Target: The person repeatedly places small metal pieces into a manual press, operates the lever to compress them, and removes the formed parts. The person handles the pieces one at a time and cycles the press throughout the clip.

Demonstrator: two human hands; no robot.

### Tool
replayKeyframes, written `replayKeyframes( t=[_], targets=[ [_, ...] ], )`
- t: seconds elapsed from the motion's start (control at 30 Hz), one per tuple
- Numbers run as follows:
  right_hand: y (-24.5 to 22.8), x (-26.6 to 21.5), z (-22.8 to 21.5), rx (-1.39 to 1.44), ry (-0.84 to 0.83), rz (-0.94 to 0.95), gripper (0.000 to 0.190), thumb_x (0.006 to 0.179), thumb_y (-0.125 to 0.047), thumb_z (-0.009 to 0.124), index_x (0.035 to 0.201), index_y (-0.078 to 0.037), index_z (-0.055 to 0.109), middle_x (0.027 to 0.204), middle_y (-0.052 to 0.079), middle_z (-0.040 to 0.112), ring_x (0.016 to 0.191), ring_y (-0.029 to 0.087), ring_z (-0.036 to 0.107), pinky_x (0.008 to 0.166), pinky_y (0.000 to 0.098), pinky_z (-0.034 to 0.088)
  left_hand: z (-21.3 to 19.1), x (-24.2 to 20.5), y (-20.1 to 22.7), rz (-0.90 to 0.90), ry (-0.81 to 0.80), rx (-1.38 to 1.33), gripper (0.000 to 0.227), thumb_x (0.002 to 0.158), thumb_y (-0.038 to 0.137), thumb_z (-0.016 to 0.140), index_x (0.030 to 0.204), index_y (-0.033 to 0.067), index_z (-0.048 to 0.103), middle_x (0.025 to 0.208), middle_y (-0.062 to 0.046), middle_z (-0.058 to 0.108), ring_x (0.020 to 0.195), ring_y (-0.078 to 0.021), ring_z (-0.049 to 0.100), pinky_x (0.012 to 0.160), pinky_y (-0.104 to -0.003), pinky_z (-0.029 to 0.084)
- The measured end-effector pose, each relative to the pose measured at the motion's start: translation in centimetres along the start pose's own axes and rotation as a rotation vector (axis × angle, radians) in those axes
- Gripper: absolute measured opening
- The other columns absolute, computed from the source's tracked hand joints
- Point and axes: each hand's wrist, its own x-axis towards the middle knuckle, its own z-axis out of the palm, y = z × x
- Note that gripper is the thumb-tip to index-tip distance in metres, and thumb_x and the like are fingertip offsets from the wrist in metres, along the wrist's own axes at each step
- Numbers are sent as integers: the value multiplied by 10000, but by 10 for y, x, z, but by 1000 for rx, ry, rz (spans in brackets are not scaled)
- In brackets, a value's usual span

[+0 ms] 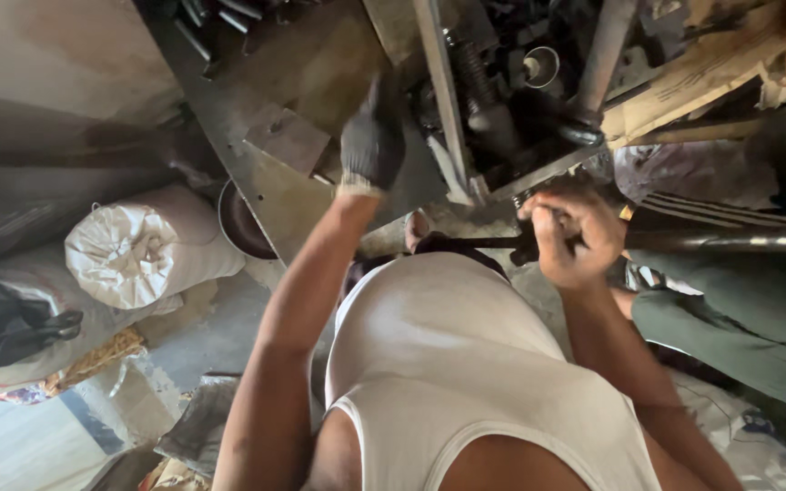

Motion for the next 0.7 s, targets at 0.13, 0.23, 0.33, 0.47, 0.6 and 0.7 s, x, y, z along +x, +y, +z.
replayKeyframes(
  t=[0.13,0.23,0.33,0.47,0.6,0.7],
  targets=[
    [3,-15,-16,-16,-10,-68,82,1001,63,641,1076,30,644,971,134,707,797,176,720,728,281,584,45,89,-15,-20,-1,0,520,971,268,670,1430,116,477,1068,-227,733,868,-455,702,695,-543,552],
    [4,-16,-20,81,-13,74,123,966,24,681,1084,28,647,979,133,701,829,183,711,691,252,556,64,125,-19,-208,-154,-7,484,953,257,625,1419,178,519,1003,-176,768,934,-422,715,781,-511,567],
    [6,-8,-18,-32,-93,47,93,944,14,723,1017,8,666,896,107,749,734,150,697,657,234,533,67,142,-12,-99,-20,-258,383,1044,212,572,1426,182,551,1078,-168,784,991,-400,752,798,-458,625],
    [1,11,-10,-64,-203,-32,113,889,4,746,985,16,687,901,128,749,744,179,705,673,263,532,23,111,0,31,-9,-190,564,910,169,646,1441,79,480,1154,-234,704,939,-451,691,745,-490,563],
    [-11,28,20,-17,-257,-80,103,895,16,733,991,4,696,923,114,741,814,227,735,752,322,581,-80,45,-27,125,96,70,428,945,102,629,1372,82,608,1209,-199,701,1011,-406,693,871,-480,552],
    [-11,36,65,-2,-363,-92,145,870,11,769,1012,8,742,986,125,737,844,237,738,728,316,582,-147,2,-63,-76,193,58,297,1038,122,667,1334,113,650,1198,-166,729,1039,-366,720,906,-449,569]
  ],
)
